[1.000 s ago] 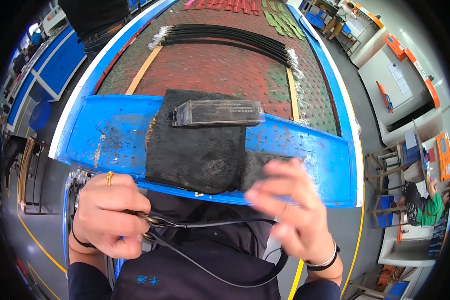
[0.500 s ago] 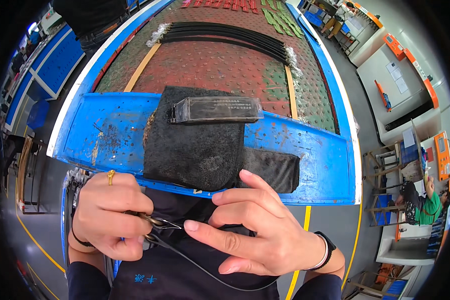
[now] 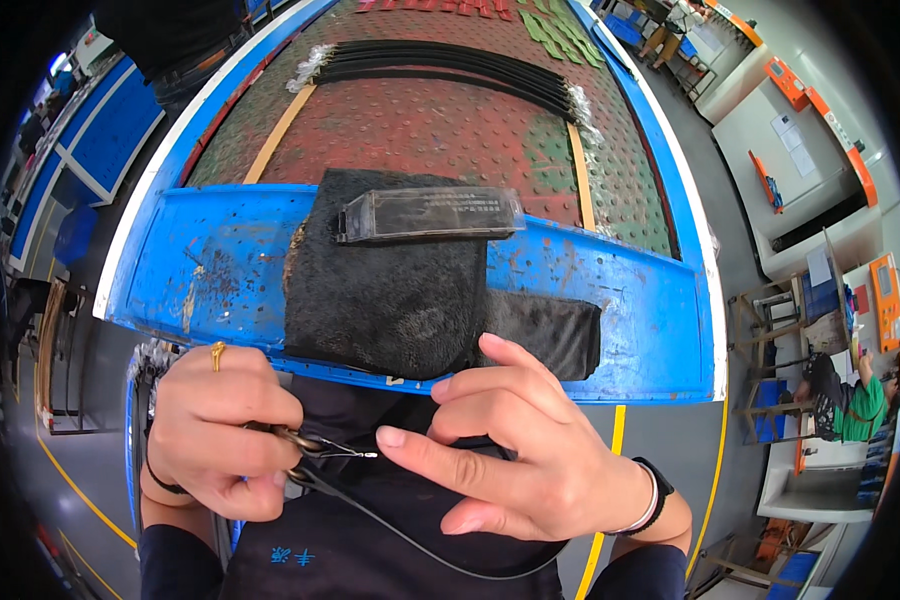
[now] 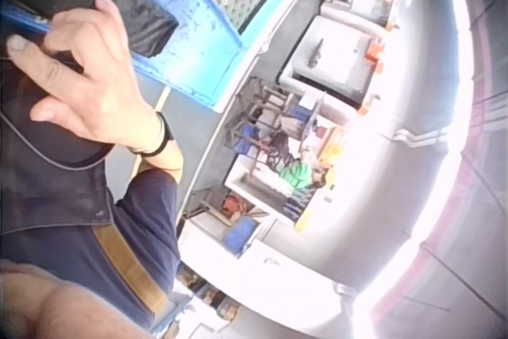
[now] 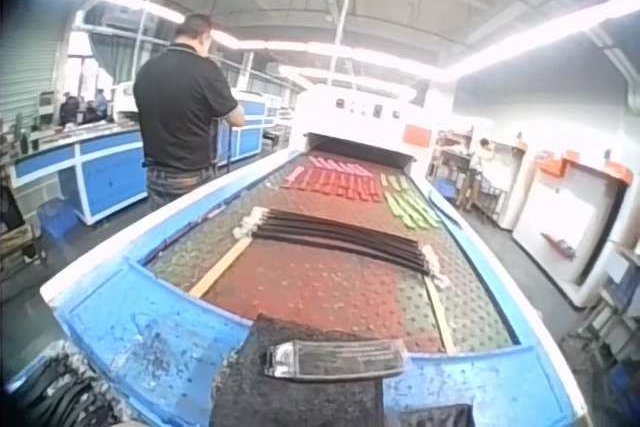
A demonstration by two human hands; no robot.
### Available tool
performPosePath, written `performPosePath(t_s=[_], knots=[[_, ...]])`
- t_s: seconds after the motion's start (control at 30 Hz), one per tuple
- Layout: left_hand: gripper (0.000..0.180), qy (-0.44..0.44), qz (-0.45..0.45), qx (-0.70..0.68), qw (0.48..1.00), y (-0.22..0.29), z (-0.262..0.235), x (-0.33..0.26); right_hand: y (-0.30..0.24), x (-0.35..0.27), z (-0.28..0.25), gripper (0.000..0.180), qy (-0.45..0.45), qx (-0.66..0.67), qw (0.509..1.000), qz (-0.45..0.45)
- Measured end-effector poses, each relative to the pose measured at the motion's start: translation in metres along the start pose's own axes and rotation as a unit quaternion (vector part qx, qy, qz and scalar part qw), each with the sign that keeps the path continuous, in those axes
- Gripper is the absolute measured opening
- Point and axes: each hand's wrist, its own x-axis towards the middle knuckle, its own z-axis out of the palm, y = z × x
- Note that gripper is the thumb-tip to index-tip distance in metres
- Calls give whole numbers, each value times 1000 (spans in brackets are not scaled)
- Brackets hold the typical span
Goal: The person attaches metal buckles to black leather straps using a handheld stapler-like tool. They repeatedly pick up a strap, insert the buckle, and secure it with the tool, then place the finished item on a conveyor belt. The process is repetitive and performed one item at a time.
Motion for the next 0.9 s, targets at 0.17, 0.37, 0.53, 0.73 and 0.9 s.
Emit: performPosePath(t_s=[0.17, 0.37, 0.53, 0.73, 0.9], knots=[[11, -2, 19, 11, 1000, 0, -2, 0, 9, -7, -6, 55, 18, 41, 995, 84], [8, 40, 33, 32, 998, 4, 0, -6, 48, -39, 11, 46, 45, -199, 941, 270], [10, 23, 54, 77, 995, 5, -1, -4, 44, -47, 20, 45, -16, -297, 904, 307], [17, 15, 57, 84, 995, 6, -1, -3, 44, -53, 30, 47, -28, -309, 905, 290], [25, -15, 122, 151, 981, 10, -8, -6, 39, -51, 33, 45, -34, -283, 913, 292]])
